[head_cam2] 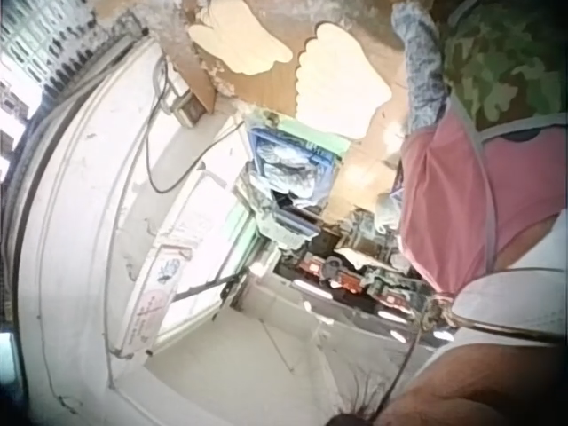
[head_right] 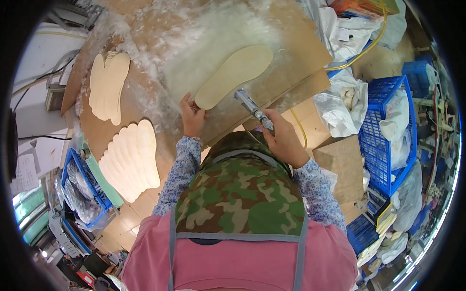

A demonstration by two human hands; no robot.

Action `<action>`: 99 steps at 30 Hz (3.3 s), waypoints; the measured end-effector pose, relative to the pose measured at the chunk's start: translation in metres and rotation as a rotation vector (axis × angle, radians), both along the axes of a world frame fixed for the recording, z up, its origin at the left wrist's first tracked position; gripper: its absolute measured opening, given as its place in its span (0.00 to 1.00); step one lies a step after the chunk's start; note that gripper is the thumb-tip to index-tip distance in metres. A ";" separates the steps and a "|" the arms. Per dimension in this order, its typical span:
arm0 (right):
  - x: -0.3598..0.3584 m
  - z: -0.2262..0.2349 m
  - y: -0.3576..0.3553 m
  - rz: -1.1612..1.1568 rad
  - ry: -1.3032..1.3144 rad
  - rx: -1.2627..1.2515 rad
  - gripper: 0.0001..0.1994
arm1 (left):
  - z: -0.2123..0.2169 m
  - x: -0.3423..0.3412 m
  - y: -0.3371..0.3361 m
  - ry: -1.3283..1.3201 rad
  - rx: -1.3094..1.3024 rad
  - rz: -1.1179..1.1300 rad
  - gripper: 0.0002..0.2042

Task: The recorder sprays adhesive onto individual shoe insoles using a pneumatic spray gun.

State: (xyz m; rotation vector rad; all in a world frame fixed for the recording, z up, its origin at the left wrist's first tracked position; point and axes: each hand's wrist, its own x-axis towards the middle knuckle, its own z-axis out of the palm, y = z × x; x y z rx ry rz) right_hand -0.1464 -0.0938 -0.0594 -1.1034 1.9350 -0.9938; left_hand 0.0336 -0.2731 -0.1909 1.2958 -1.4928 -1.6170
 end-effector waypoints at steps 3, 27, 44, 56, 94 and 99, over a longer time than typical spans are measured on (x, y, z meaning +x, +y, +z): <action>0.007 0.000 -0.001 0.083 0.064 0.014 0.17 | -0.004 0.000 -0.001 0.001 -0.030 -0.007 0.31; -0.066 -0.010 0.004 -0.098 0.168 -0.156 0.14 | 0.009 -0.014 0.008 -0.056 -0.098 0.085 0.29; -0.063 0.015 0.020 -0.191 -0.023 -0.049 0.07 | 0.144 0.091 0.034 0.476 0.026 0.447 0.20; -0.023 0.006 -0.041 0.081 -0.117 -0.040 0.14 | 0.006 0.247 0.140 -0.378 0.301 1.034 0.22; -0.058 0.003 0.023 -0.258 0.100 -0.052 0.06 | 0.187 0.032 -0.096 0.338 -0.372 0.219 0.18; -0.061 0.003 0.023 -0.211 -0.008 -0.054 0.09 | 0.082 -0.009 -0.057 -0.001 -0.274 0.038 0.20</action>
